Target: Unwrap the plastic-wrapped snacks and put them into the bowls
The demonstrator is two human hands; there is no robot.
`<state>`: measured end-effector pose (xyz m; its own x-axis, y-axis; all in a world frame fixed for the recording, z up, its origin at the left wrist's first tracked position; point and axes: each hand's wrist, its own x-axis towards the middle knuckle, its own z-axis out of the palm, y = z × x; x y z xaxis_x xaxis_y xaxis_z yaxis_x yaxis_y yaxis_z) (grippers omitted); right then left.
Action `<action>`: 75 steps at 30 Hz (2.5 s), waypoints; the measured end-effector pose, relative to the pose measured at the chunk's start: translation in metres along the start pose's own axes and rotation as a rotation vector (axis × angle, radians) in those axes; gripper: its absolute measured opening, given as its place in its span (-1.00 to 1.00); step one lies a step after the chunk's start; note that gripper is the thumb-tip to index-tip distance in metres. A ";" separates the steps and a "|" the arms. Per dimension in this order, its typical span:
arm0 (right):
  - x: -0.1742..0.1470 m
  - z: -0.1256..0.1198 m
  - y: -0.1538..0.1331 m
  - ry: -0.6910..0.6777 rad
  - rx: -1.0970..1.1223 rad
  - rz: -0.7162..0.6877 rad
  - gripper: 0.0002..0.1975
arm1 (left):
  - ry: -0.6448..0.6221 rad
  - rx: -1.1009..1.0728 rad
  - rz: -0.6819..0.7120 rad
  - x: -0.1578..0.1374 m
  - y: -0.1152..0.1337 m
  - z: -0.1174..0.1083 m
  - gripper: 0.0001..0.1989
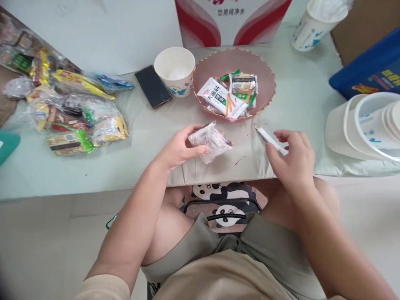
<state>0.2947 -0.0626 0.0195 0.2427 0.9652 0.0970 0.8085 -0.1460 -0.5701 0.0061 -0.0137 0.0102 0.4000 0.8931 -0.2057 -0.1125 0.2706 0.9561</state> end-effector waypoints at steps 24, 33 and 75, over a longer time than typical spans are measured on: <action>-0.016 0.032 -0.074 -0.701 0.327 -0.002 -0.59 | 0.201 0.319 -0.027 0.000 -0.006 -0.011 -0.78; -0.026 0.027 -0.054 -0.737 0.200 -0.046 -0.52 | 0.238 0.360 -0.061 0.003 -0.006 -0.014 -0.75; 0.019 0.080 -0.037 -0.257 0.367 -0.589 -0.49 | 0.352 0.800 0.368 -0.002 -0.011 0.014 -0.87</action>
<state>0.2264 -0.0210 -0.0224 -0.3454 0.8883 0.3026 0.5241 0.4500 -0.7230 0.0194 -0.0239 0.0031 0.1516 0.9657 0.2110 0.5325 -0.2596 0.8057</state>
